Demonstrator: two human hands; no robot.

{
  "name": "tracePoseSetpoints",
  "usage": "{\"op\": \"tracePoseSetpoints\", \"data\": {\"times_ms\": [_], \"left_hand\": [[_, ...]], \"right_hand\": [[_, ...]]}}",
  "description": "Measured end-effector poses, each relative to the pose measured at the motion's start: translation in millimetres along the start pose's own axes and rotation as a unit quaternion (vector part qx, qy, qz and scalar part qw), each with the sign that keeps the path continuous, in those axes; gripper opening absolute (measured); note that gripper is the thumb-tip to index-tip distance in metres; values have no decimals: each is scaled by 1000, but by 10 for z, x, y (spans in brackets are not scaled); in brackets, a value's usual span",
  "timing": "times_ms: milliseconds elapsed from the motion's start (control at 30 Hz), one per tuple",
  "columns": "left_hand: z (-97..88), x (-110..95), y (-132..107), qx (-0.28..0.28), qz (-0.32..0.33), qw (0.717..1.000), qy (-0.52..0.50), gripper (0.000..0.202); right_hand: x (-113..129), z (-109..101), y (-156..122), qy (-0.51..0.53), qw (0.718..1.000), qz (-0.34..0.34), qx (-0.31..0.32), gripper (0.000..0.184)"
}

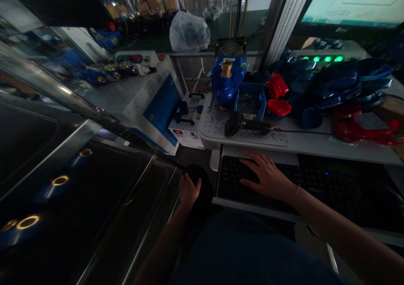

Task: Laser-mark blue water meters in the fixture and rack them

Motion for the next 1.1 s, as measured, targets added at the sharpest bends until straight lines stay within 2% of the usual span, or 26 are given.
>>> {"op": "tracePoseSetpoints", "data": {"times_ms": [133,200,300,367,400,467,533,600,667,767,867,967,1033,1100], "left_hand": [[27,9,5,-25,20,999,6,90],[36,17,3,-37,28,999,11,89],[43,36,3,-48,28,998,10,88],[48,38,7,-47,26,999,8,88],[50,34,10,-46,27,999,8,88],[52,19,13,-51,31,998,10,88],[60,3,14,-57,39,998,13,88],[74,10,14,-58,35,998,16,88],[78,25,15,-54,30,998,14,88],[14,33,6,-62,25,998,6,84],[-118,-18,-20,-78,30,997,2,73],[-279,-149,-56,-104,45,994,3,58],[-392,-245,-82,-130,53,990,-2,53],[-501,-326,-110,-153,59,986,-7,51]], "right_hand": [[84,-96,65,-1,1000,-13,-18,62],[106,-236,97,23,999,-20,-39,52],[76,-657,206,61,989,-20,-136,34],[25,-945,343,26,979,-4,-202,33],[-2,-1045,440,-9,977,7,-214,37],[-62,-1127,683,-76,980,28,-181,49],[-127,-1112,916,-112,986,48,-115,55],[-156,-1080,1077,-135,987,60,-58,54],[-123,-1080,1152,-154,986,61,-28,49],[29,-1147,1122,-179,983,41,-16,39],[225,-1304,1006,-192,980,14,-55,34],[375,-1498,919,-108,987,-4,-122,37],[394,-1618,921,20,987,5,-160,29],[304,-1677,983,202,964,55,-166,22]]}}
Point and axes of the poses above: each hand's wrist, its own y-axis towards the middle knuckle, its own z-axis out of the palm, x = y × z, the point moved 8 cm from there along y, towards the middle knuckle, and after that the axes turned 10 degrees about z, right-handed, at the moved point
